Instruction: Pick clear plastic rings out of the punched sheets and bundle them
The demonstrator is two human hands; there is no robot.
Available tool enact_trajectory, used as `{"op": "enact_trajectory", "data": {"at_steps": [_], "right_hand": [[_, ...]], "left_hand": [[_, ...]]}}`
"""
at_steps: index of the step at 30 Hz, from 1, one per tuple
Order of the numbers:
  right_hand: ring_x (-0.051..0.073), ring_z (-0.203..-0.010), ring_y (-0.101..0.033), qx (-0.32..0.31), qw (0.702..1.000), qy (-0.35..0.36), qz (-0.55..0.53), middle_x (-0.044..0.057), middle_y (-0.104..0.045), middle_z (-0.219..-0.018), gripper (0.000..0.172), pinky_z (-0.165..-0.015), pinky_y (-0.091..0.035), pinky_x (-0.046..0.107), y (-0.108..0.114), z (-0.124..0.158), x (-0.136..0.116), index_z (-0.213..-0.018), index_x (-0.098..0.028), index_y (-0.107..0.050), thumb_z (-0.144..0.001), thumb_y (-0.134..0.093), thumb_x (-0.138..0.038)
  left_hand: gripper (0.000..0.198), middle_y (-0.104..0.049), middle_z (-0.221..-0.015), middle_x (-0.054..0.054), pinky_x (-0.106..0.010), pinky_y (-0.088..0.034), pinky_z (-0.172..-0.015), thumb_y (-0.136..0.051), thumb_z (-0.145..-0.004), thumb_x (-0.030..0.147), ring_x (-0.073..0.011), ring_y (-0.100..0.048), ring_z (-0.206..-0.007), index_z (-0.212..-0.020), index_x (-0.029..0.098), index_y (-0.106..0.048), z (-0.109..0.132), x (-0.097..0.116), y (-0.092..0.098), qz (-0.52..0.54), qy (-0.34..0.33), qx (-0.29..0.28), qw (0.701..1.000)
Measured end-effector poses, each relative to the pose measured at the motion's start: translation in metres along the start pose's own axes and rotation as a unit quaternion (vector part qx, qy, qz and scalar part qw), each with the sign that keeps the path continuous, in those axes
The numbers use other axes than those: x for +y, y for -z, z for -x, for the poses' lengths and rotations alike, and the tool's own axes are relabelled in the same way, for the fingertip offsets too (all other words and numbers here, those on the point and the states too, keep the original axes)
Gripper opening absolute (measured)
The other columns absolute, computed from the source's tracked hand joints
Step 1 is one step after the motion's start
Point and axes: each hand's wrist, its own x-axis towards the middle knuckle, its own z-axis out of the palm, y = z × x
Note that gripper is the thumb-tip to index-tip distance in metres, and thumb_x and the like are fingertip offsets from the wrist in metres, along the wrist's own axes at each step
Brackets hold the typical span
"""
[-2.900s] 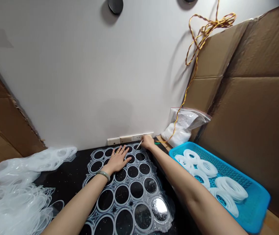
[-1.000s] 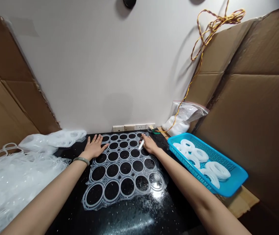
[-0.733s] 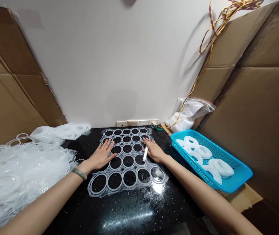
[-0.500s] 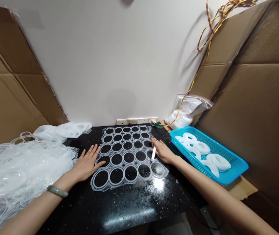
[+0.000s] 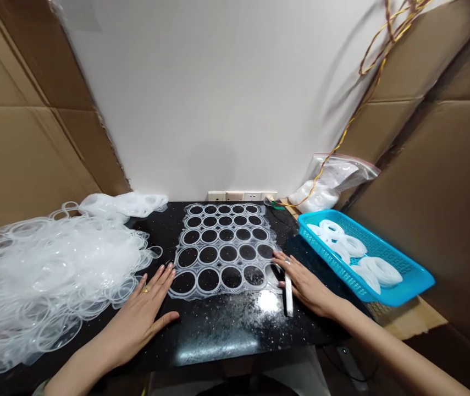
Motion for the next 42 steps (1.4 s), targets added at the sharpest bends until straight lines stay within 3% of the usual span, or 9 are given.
{"op": "enact_trajectory", "data": {"at_steps": [3, 6, 7, 10, 15, 18, 21, 32, 42], "right_hand": [[0.029, -0.133, -0.045, 0.063, 0.998, -0.013, -0.005, 0.015, -0.052, -0.141, 0.048, -0.111, -0.035, 0.053, 0.010, 0.003, -0.004, -0.142, -0.019, -0.043, -0.097, -0.044, -0.035], [0.024, -0.093, -0.068, 0.058, 0.992, -0.048, -0.097, 0.010, -0.072, -0.098, 0.041, -0.085, -0.054, 0.041, 0.027, -0.014, -0.032, -0.134, -0.019, -0.052, -0.101, -0.034, -0.035], [0.022, -0.081, -0.068, 0.041, 0.988, -0.048, -0.143, 0.008, -0.072, -0.089, 0.041, -0.077, -0.055, 0.036, 0.032, -0.024, -0.047, -0.129, -0.019, -0.057, -0.102, -0.030, -0.036], [0.019, -0.082, -0.065, 0.017, 0.971, 0.023, -0.238, 0.009, -0.070, -0.096, 0.040, -0.075, -0.052, 0.032, 0.033, -0.065, -0.096, -0.107, -0.018, -0.068, -0.101, -0.035, -0.038], [0.015, -0.069, -0.058, -0.072, 0.918, 0.071, -0.384, 0.006, -0.065, -0.078, 0.037, -0.062, -0.048, 0.026, -0.008, -0.126, -0.154, -0.091, -0.015, -0.070, -0.096, -0.048, -0.045], [0.013, -0.064, -0.057, -0.115, 0.871, 0.049, -0.476, 0.005, -0.065, -0.078, 0.035, -0.057, -0.046, 0.023, -0.035, -0.144, -0.166, -0.086, -0.013, -0.069, -0.088, -0.060, -0.047], [0.012, -0.062, -0.057, -0.142, 0.853, 0.030, -0.501, 0.005, -0.065, -0.077, 0.033, -0.056, -0.045, 0.022, -0.049, -0.151, -0.167, -0.082, -0.012, -0.068, -0.086, -0.064, -0.045], [0.011, -0.061, -0.055, -0.121, 0.880, 0.016, -0.459, 0.004, -0.063, -0.073, 0.030, -0.054, -0.043, 0.022, -0.059, -0.147, -0.162, -0.080, -0.012, -0.068, -0.089, -0.061, -0.040], [0.016, -0.084, -0.061, -0.073, 0.935, 0.178, -0.298, 0.008, -0.066, -0.096, 0.025, -0.073, -0.051, 0.028, -0.047, -0.136, -0.166, -0.098, -0.019, -0.071, -0.098, -0.050, -0.032]], "left_hand": [[0.080, -0.023, -0.158, -0.011, -0.054, -0.030, -0.113, -0.046, -0.095, 0.055, -0.0314, -0.026, -0.144, -0.155, 0.021, -0.007, 0.011, 0.015, 0.007, 0.007, 0.016, 0.018, 1.000], [0.068, -0.032, -0.155, -0.009, -0.049, -0.035, -0.113, -0.047, -0.097, 0.045, -0.0275, -0.032, -0.142, -0.154, 0.023, -0.018, 0.018, 0.036, 0.012, 0.041, 0.012, 0.039, 0.998], [0.063, -0.036, -0.153, -0.008, -0.047, -0.037, -0.112, -0.048, -0.098, 0.042, -0.0262, -0.035, -0.140, -0.153, 0.023, -0.023, 0.021, 0.042, 0.013, 0.055, 0.006, 0.047, 0.997], [0.054, -0.048, -0.146, -0.007, -0.042, -0.043, -0.109, -0.051, -0.097, 0.034, -0.0243, -0.044, -0.135, -0.148, 0.023, -0.036, 0.026, 0.057, 0.008, 0.089, -0.004, 0.069, 0.994], [0.047, -0.051, -0.143, -0.009, -0.044, -0.045, -0.108, -0.050, -0.097, 0.029, -0.0257, -0.047, -0.132, -0.143, 0.019, -0.045, 0.030, 0.066, 0.001, 0.096, 0.000, 0.076, 0.992], [0.046, -0.050, -0.144, -0.009, -0.046, -0.044, -0.108, -0.049, -0.098, 0.029, -0.0267, -0.046, -0.132, -0.142, 0.018, -0.045, 0.030, 0.068, 0.002, 0.088, 0.003, 0.068, 0.994], [0.047, -0.049, -0.145, -0.009, -0.046, -0.043, -0.108, -0.049, -0.097, 0.030, -0.0271, -0.046, -0.132, -0.142, 0.017, -0.045, 0.030, 0.069, 0.003, 0.091, 0.014, 0.063, 0.994], [0.046, -0.051, -0.143, -0.010, -0.045, -0.044, -0.106, -0.051, -0.096, 0.030, -0.0275, -0.047, -0.130, -0.140, 0.016, -0.048, 0.028, 0.070, 0.003, 0.099, 0.017, 0.070, 0.993], [0.039, -0.054, -0.138, -0.010, -0.046, -0.044, -0.106, -0.050, -0.096, 0.027, -0.0276, -0.050, -0.126, -0.134, 0.017, -0.054, 0.028, 0.073, 0.000, 0.127, 0.037, 0.081, 0.988]]}}
